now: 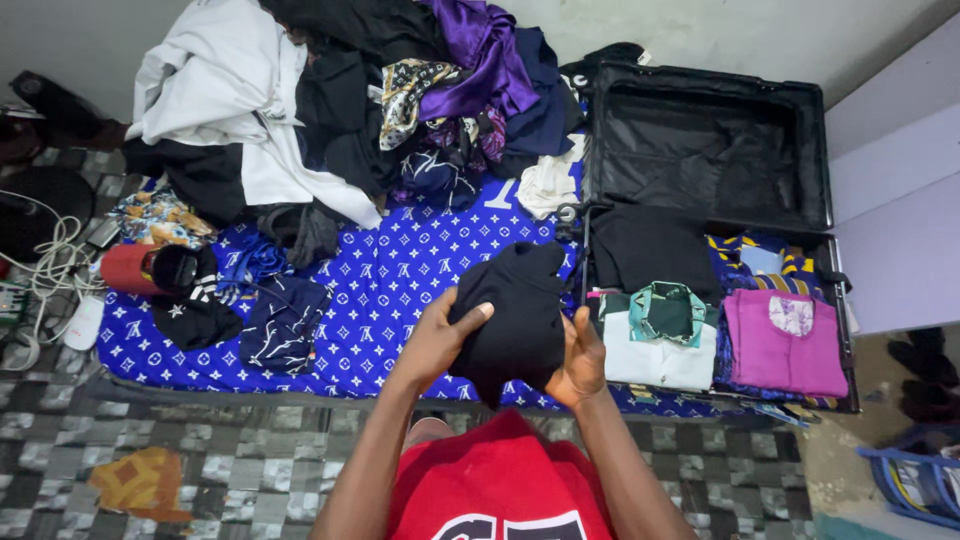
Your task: The person folds items including a black tank top and a patterned scarf by hand, then places them into an open suitcase on a bed.
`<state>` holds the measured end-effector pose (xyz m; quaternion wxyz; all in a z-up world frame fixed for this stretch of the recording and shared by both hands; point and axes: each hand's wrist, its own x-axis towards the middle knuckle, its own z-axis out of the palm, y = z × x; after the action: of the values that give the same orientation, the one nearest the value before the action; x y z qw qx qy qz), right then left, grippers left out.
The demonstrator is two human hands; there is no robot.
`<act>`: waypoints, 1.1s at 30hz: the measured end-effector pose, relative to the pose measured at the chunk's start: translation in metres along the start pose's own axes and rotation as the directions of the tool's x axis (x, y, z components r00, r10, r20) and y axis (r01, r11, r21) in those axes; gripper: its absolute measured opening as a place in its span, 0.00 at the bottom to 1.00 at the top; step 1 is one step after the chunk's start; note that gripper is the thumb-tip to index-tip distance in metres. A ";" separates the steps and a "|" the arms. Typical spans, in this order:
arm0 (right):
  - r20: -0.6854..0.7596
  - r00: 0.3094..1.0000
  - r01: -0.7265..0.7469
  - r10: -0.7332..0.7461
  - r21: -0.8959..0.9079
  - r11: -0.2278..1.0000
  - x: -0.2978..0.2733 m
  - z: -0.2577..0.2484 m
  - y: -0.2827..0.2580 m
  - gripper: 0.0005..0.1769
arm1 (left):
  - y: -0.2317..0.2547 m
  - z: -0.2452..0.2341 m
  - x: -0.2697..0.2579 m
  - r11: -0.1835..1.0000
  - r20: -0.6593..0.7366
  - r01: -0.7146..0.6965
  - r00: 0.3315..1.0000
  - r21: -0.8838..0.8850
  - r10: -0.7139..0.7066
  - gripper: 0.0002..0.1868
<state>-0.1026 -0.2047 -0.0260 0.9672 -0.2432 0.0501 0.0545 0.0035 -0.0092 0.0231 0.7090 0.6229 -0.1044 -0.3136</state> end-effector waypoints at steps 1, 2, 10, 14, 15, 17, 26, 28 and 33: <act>0.050 0.999 -0.006 0.005 0.008 1.000 -0.001 -0.003 0.002 0.54 | -0.001 -0.001 -0.002 1.000 -0.034 0.009 0.999 0.018 -0.009 0.26; -0.006 0.999 -0.039 0.039 -0.096 0.995 0.000 -0.006 0.005 0.52 | -0.001 0.000 -0.004 0.999 -0.067 0.019 0.998 0.033 -0.017 0.26; -0.135 0.989 -0.149 0.067 -0.815 0.560 0.004 0.037 0.001 0.51 | -0.034 -0.011 -0.013 0.987 -0.171 -0.068 0.981 0.148 0.093 0.32; -0.198 0.980 -0.139 -0.001 -0.691 0.709 0.005 0.048 0.004 0.40 | -0.053 -0.020 -0.009 0.962 -0.252 -0.072 0.957 0.262 0.140 0.38; -0.271 0.962 -0.153 0.003 -0.536 0.830 0.006 0.046 0.007 0.34 | -0.049 -0.020 -0.011 0.973 -0.249 -0.062 0.961 0.223 0.118 0.39; -0.328 0.944 -0.156 0.040 -0.335 0.929 0.006 0.038 0.011 0.27 | -0.032 -0.022 -0.020 0.999 -0.120 0.045 0.992 -0.021 -0.047 0.36; -0.326 0.945 -0.166 -0.015 -0.519 0.838 -0.001 0.023 0.021 0.27 | 0.004 -0.009 -0.052 0.949 -0.124 -0.116 0.980 0.294 0.158 0.43; -0.308 0.950 -0.105 -0.050 -0.466 0.878 0.001 0.023 0.024 0.29 | 0.000 -0.007 -0.055 0.950 -0.157 -0.152 0.967 0.272 0.199 0.43; -0.222 0.975 -0.116 -0.003 -0.521 0.846 -0.002 0.017 0.040 0.39 | 0.003 0.001 -0.053 0.967 -0.335 -0.252 0.910 0.024 0.246 0.38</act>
<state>-0.1091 -0.1618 -0.0295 0.8490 -0.5037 0.1440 0.0686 -0.0376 0.0202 0.0386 0.7565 0.6419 -0.0577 -0.1112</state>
